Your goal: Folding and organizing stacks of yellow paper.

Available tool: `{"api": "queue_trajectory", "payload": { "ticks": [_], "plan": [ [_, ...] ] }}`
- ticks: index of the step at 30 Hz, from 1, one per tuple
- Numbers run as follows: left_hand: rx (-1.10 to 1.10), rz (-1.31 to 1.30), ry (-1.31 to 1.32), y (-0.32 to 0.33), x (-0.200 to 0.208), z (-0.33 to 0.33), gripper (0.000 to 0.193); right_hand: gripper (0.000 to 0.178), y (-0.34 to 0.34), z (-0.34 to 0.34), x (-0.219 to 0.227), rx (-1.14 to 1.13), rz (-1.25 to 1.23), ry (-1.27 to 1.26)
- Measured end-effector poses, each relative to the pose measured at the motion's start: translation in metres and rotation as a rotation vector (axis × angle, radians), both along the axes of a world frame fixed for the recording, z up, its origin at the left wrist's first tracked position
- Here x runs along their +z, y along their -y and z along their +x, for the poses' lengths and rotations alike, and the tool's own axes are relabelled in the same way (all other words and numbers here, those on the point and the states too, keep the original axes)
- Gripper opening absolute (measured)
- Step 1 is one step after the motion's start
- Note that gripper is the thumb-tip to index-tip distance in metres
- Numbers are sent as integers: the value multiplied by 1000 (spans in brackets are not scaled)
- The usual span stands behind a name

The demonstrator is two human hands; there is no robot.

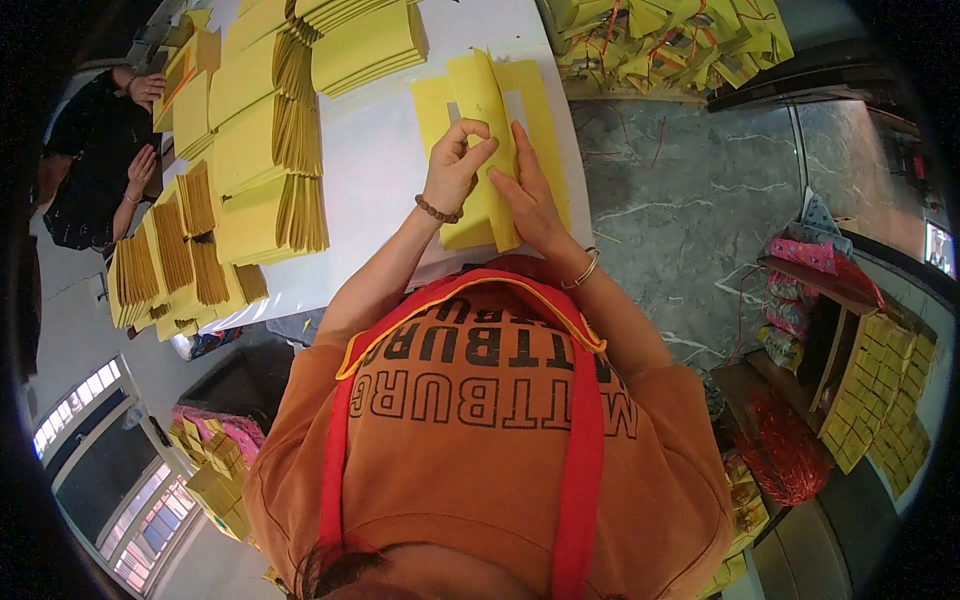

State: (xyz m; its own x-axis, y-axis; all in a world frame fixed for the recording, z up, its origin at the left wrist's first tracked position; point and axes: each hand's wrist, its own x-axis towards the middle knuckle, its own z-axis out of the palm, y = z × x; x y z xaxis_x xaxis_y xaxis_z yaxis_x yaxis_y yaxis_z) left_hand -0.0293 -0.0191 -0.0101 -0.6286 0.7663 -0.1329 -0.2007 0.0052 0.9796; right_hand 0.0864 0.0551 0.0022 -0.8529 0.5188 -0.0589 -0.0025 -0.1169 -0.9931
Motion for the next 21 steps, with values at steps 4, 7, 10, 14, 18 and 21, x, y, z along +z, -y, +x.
{"api": "queue_trajectory", "payload": {
  "ticks": [4,7,10,14,18,21],
  "plan": [
    [18,62,-74,-2,-5,-1,9,70,0,0,1,18,56,2],
    [9,-13,11,1,7,1,9,70,0,0,-1,11,38,-6],
    [-2,11,90,3,3,0,8,68,1,0,-4,1,65,5],
    [11,30,14,1,1,0,8,65,1,0,-1,-10,41,7],
    [0,-17,-49,0,3,1,8,64,1,0,-2,-20,73,14],
    [3,-36,-44,1,3,1,8,63,1,1,-1,-25,75,21]
  ]
}}
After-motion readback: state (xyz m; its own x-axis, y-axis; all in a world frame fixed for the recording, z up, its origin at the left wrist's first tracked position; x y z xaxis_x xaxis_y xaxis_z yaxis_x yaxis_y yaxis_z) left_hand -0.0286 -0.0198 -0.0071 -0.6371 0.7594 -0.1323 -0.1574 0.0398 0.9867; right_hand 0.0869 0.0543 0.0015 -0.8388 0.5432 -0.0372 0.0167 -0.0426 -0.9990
